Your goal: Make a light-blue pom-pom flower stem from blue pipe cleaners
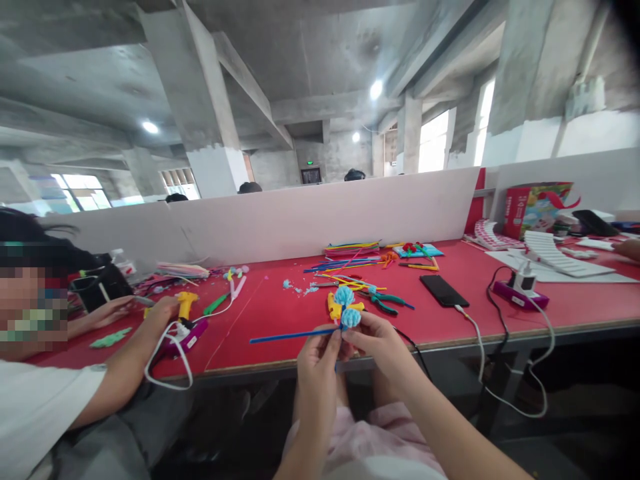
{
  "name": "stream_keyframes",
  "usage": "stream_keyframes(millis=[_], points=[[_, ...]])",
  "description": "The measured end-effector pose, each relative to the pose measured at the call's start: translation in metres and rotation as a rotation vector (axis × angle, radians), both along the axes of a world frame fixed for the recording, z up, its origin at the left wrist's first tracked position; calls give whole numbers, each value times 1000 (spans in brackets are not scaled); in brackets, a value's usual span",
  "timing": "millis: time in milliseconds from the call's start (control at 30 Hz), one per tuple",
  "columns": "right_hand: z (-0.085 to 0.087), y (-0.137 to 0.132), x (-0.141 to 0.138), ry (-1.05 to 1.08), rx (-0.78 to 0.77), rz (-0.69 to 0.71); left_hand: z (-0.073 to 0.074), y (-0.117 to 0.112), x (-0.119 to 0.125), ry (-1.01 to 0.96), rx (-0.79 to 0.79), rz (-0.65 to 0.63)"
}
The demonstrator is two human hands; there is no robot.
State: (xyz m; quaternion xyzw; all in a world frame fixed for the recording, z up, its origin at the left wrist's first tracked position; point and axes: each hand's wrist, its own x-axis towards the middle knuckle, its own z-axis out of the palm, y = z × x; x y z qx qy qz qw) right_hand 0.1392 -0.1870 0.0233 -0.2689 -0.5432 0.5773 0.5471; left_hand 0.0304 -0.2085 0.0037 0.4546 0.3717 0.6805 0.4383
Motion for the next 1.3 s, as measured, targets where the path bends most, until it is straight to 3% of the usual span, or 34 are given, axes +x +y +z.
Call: stream_keyframes(millis=[300,633,800,900,1000,1100,1300], points=[[2,-4,-1,58,41,-9,3,-3,1,68,20,18],[9,-10,-2,126,24,36,17,-10,0,135,10,30],[7,-10,-1,149,18,59,12,-5,0,-75,-72,-108],[8,-10,1,131,62,-83,12,-2,-2,-310,-114,-105],[9,-7,5,104,109,-289,15,-1,-3,-402,-104,-94],[8,-2,6,36,100,-302,17,-4,0,-332,-74,-128],[0,1,0,86,4,-138,12,-9,8,-134,-86,-123]])
